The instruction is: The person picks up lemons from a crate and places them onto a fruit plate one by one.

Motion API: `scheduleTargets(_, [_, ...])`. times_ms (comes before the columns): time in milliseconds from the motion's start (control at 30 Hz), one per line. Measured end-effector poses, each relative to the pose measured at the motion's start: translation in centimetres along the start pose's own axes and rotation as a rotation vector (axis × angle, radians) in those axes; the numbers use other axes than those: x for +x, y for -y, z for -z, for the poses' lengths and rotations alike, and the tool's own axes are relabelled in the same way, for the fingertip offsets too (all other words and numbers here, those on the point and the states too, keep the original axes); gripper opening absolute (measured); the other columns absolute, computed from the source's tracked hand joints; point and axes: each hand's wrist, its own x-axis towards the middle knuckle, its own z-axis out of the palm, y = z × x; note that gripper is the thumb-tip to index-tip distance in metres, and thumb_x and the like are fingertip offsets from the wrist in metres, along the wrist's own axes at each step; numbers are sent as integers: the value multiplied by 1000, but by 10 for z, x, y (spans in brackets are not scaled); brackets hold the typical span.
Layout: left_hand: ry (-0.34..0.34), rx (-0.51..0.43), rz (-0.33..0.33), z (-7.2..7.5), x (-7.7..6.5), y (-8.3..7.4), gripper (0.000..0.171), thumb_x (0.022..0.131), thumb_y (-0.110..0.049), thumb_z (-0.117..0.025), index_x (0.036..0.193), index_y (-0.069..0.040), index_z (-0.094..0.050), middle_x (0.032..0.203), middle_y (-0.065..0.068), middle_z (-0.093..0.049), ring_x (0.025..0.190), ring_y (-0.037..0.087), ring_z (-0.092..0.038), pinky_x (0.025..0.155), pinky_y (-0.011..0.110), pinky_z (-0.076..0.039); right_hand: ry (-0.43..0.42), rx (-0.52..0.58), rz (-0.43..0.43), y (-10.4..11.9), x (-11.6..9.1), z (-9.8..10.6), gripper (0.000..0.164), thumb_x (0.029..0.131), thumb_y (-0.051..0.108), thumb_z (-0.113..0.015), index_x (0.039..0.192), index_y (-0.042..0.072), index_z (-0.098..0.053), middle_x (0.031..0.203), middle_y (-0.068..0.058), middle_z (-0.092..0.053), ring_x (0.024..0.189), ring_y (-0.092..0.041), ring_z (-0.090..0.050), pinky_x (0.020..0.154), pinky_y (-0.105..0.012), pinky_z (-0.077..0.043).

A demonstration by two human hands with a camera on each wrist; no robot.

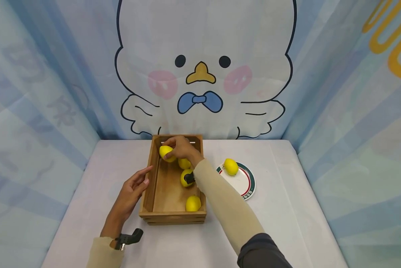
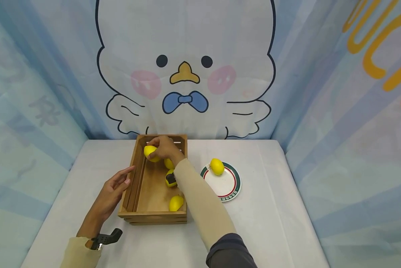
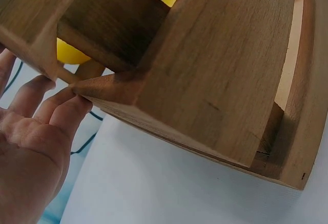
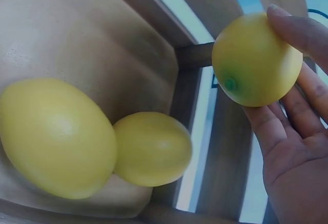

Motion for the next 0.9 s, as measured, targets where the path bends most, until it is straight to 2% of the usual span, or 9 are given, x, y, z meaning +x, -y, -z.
scheduleTargets(200, [-2, -1, 2, 0, 0, 0, 57, 110, -38, -59, 164, -28, -42, 179, 5, -21, 165, 40, -17, 124, 77, -20, 4, 14, 23, 6, -2, 4, 49, 87, 10, -89, 133, 18, -75, 134, -5, -74, 115, -23, -65, 107, -39, -56])
scheduleTargets(400, [3, -2, -1, 0, 0, 0, 57, 110, -37, -59, 164, -27, -42, 179, 5, -20, 166, 40, -15, 124, 78, -18, 16, 55, 42, 13, -9, 10, 51, 88, 11, -88, 136, 22, -74, 137, -4, -71, 117, -23, -65, 99, -36, -60])
scheduleTargets(600, [0, 1, 3, 0, 1, 1, 58, 110, -38, -60, 164, -27, -42, 179, 3, -20, 166, 40, -14, 124, 79, -18, -12, 70, 121, 18, -15, 14, 50, 87, 12, -88, 135, 22, -75, 139, 0, -71, 125, -22, -63, 103, -38, -58])
scheduleTargets(900, [6, 0, -15, 0, 1, 2, 57, 110, -36, -59, 164, -25, -42, 178, 4, -22, 165, 40, -15, 123, 79, -18, -42, 63, 229, 20, -30, 22, 53, 88, 15, -88, 139, 18, -71, 139, 0, -72, 128, -22, -64, 104, -35, -58])
